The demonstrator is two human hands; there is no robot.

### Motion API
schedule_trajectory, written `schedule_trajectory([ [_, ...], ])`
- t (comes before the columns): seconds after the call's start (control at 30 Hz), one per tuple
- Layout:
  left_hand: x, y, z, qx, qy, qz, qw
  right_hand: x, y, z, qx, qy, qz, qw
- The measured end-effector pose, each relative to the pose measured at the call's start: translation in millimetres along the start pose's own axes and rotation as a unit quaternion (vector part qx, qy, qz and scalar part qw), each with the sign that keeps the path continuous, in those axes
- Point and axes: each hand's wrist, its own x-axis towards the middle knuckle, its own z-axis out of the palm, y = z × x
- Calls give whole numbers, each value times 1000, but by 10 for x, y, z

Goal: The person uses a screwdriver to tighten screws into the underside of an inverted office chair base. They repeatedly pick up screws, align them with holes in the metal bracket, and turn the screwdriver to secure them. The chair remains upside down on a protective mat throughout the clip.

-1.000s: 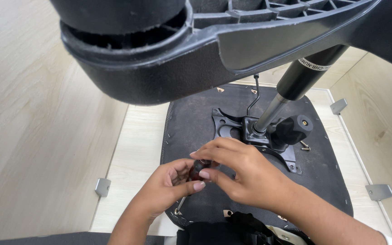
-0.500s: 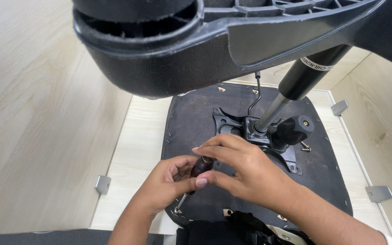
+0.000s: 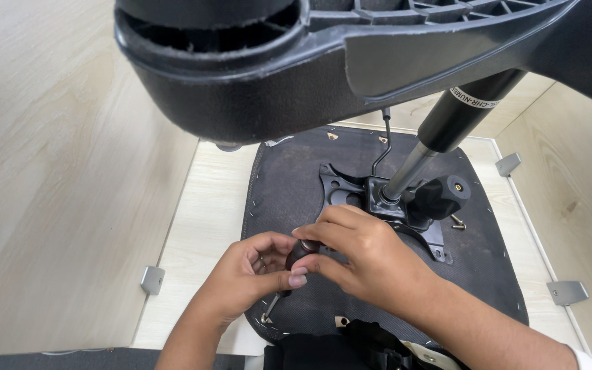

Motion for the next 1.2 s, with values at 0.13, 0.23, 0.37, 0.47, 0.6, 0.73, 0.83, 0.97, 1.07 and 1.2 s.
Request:
schedule_trajectory([
  [0.13, -25, -35, -20, 0, -2, -26, 1000, 28, -16, -26, -9, -7, -8, 1000],
  [0.23, -39, -90, -48, -8, -7, -24, 1000, 29, -26, -76, 20, -30, -10, 999],
  [0.37, -56, -174, -139, -39, -18, -36, 998, 37, -84, -24, 73, -43, -43, 995],
  [0.47, -44, -237, -167, -73, -17, -62, 995, 36, -97, 42, 80, -48, -16, 996],
  [0.6, -41, -209, -151, -79, 0, -59, 995, 41, -53, 25, 61, -32, -32, 997],
  [0.73, -13, -130, -104, -85, -2, -34, 996, 58, 17, 22, 38, -28, 0, 999],
  [0.83, 65, -66, -47, -68, -11, -27, 997, 63, 54, 32, 14, -33, 36, 999],
  [0.97, 153, -43, -8, -26, -7, -44, 999, 72, 77, 30, -19, -21, 36, 999],
  [1.07, 163, -80, -45, -30, -16, -62, 997, 80, 65, -20, 11, -27, 24, 999],
  [1.2, 134, -186, -147, -65, -45, -35, 996, 70, 38, -46, 116, -45, -42, 991],
])
